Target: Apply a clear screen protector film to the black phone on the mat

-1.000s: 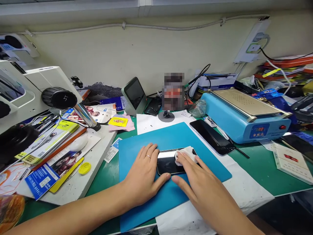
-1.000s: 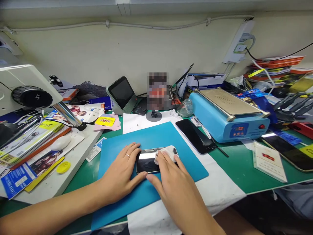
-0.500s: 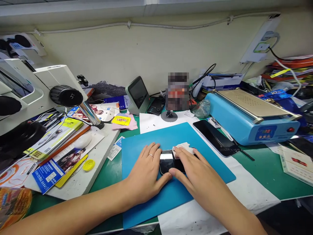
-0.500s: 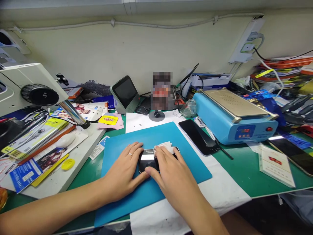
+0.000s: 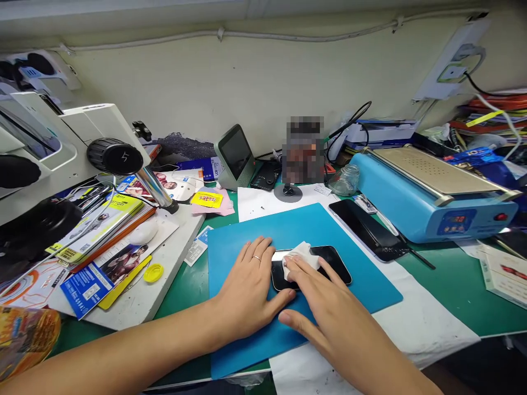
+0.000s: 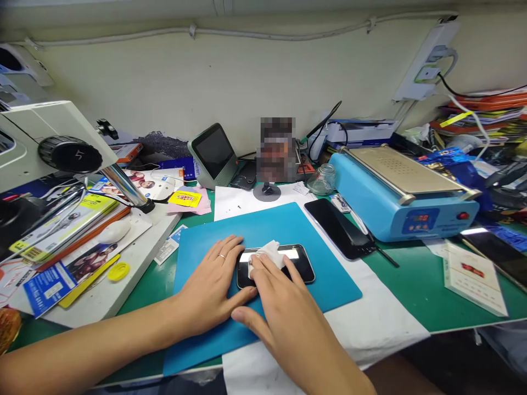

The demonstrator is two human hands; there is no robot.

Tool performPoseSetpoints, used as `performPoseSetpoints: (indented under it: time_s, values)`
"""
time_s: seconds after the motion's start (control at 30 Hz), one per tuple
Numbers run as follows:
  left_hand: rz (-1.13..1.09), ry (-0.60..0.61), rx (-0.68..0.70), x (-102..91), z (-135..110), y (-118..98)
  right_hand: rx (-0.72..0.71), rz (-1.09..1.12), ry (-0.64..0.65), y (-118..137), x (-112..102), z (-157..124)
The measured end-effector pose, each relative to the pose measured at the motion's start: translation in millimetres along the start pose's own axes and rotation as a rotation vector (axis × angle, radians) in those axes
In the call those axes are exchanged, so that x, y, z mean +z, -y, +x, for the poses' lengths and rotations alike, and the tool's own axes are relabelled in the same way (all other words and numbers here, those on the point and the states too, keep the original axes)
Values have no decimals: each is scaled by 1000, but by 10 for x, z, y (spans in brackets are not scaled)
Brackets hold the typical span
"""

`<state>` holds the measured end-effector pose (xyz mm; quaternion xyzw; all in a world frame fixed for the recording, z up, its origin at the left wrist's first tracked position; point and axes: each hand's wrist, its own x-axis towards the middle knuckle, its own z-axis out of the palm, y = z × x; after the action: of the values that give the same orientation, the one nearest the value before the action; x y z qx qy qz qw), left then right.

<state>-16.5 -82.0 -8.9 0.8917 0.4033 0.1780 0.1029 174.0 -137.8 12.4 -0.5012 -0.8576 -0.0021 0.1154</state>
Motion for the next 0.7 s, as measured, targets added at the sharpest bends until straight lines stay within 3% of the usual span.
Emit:
performPoseSetpoints:
  time_s: [0.23,0.5,0.7]
  values:
    - [17,11,-7,16,-7,3,-76,37,-33,31,-30,-148]
    - [17,24,-11,36,8,1,1,81,7,182,-36,123]
    - [29,18,16,51,-12,12,-150,14,-84,149,-49,-68]
